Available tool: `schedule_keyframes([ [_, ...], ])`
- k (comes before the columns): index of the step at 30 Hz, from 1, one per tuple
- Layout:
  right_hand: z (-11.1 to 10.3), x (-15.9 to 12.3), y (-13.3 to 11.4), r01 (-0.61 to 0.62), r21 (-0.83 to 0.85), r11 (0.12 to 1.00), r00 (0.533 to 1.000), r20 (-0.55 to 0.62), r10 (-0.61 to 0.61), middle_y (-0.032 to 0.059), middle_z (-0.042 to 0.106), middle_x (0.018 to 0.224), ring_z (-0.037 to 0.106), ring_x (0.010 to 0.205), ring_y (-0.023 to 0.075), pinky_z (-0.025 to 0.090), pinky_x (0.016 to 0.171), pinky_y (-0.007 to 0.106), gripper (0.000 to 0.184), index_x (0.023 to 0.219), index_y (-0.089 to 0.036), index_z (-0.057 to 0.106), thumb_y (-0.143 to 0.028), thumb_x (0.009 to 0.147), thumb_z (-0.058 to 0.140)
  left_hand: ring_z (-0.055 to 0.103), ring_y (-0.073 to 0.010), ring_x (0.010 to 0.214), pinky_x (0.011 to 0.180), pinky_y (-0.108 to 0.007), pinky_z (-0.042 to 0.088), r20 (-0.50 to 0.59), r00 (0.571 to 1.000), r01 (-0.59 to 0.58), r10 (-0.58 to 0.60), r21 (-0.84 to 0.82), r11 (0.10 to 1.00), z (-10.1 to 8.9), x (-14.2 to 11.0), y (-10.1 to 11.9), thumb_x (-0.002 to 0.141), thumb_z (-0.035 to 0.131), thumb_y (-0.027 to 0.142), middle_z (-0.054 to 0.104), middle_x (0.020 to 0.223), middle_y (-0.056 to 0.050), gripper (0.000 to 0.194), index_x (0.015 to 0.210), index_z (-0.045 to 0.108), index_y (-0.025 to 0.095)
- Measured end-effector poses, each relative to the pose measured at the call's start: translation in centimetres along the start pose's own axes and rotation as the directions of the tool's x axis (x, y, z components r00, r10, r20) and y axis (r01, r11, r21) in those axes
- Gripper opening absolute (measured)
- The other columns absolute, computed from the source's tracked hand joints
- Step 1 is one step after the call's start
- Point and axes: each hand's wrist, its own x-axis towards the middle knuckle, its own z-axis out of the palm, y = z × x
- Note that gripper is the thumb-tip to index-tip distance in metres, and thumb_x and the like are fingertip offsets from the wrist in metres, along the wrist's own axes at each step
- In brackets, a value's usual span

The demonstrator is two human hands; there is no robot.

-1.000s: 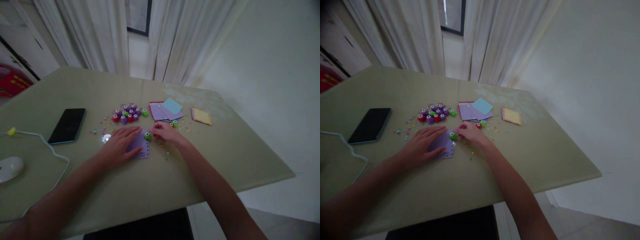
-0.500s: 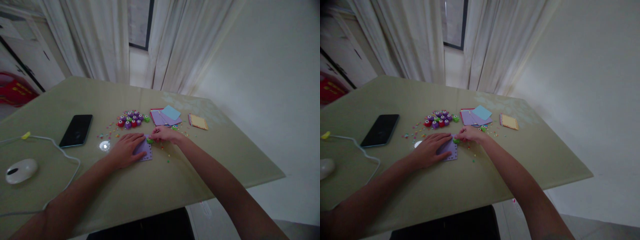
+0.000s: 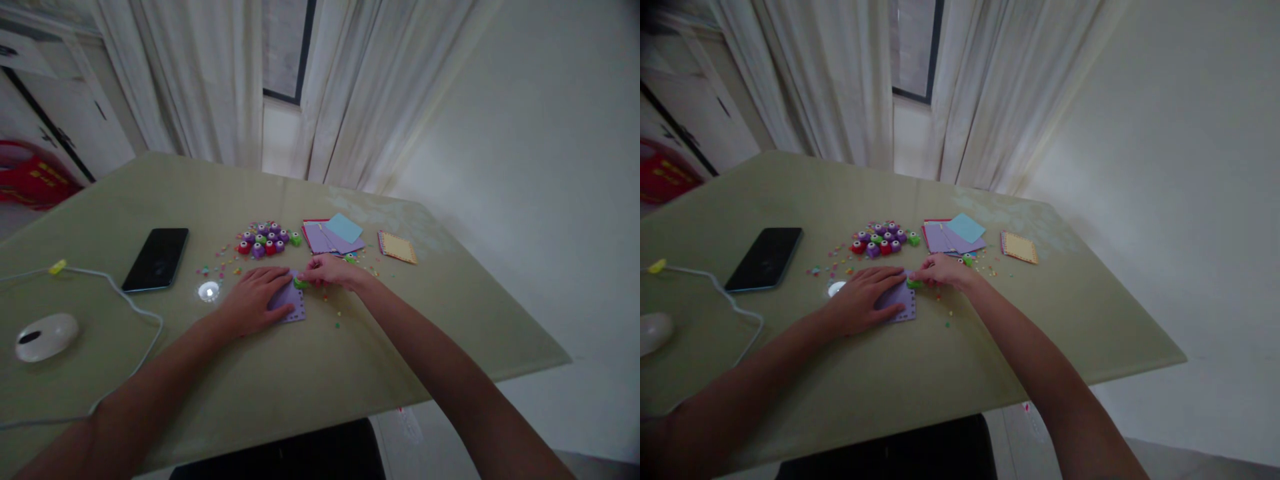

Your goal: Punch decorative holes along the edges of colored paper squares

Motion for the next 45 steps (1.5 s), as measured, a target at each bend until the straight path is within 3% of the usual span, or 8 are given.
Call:
schedule_keyframes([
  [5,0.0,0.4,0.5,0.029,-0.029,0.999,0.999,0.033,-0.029,-0.0058,0.059,0.061,0.05,0.052,0.0103,0.036,0.049,0.024,0.064,0.078,-0.019,0.063,-0.073,0.061,0.093,0.054,-0.0351,0.145,0.122,-0.056,0.04,0.005,1.0,-0.001,0.001,0.029,1.0,0.0,0.0,0.0,0.1,0.061,0.058,0.056,0.161,-0.013,0.066,0.154,0.059,0.02],
  [9,-0.1,0.8,1.0,0.081,-0.132,0.988,0.997,-0.007,-0.083,-0.0072,0.051,0.06,0.041,0.054,0.0098,0.029,0.052,0.025,0.068,0.074,-0.02,0.061,-0.082,0.06,0.085,0.054,-0.035,0.145,0.122,-0.055,0.04,0.004,1.0,-0.008,0.008,0.041,0.999,0.0,-0.1,0.1,0.1,0.061,0.057,0.057,0.161,-0.013,0.067,0.154,0.058,0.018],
  [22,-0.3,1.2,1.1,0.1,-0.379,0.92,0.993,-0.015,-0.114,-0.0075,0.039,0.057,0.034,0.058,0.0112,0.021,0.056,0.028,0.062,0.064,-0.021,0.05,-0.078,0.074,0.073,0.055,-0.0348,0.143,0.122,-0.054,0.04,0.001,1.0,-0.008,0.008,0.024,1.0,0.1,0.0,-0.1,0.099,0.061,0.059,0.058,0.16,-0.013,0.067,0.154,0.059,0.02],
  [37,0.5,-0.3,-1.6,0.031,-0.456,0.89,0.998,-0.03,-0.05,-0.0065,0.04,0.058,0.034,0.06,0.0114,0.021,0.057,0.028,0.049,0.063,-0.02,0.051,-0.057,0.087,0.072,0.054,-0.0364,0.144,0.123,-0.055,0.037,0.005,1.0,0.02,-0.02,0.007,1.0,0.1,0.1,0.1,0.097,0.06,0.06,0.057,0.16,-0.012,0.066,0.152,0.062,0.022],
  [45,0.7,-0.1,0.0,0.075,-0.363,0.929,0.992,-0.067,-0.106,-0.0066,0.038,0.059,0.033,0.059,0.0108,0.019,0.056,0.028,0.057,0.064,-0.021,0.047,-0.07,0.081,0.072,0.054,-0.036,0.144,0.123,-0.054,0.037,0.011,1.0,0.007,-0.007,0.012,1.0,-0.1,0.1,0.2,0.099,0.058,0.059,0.057,0.161,-0.014,0.067,0.152,0.061,0.02],
])
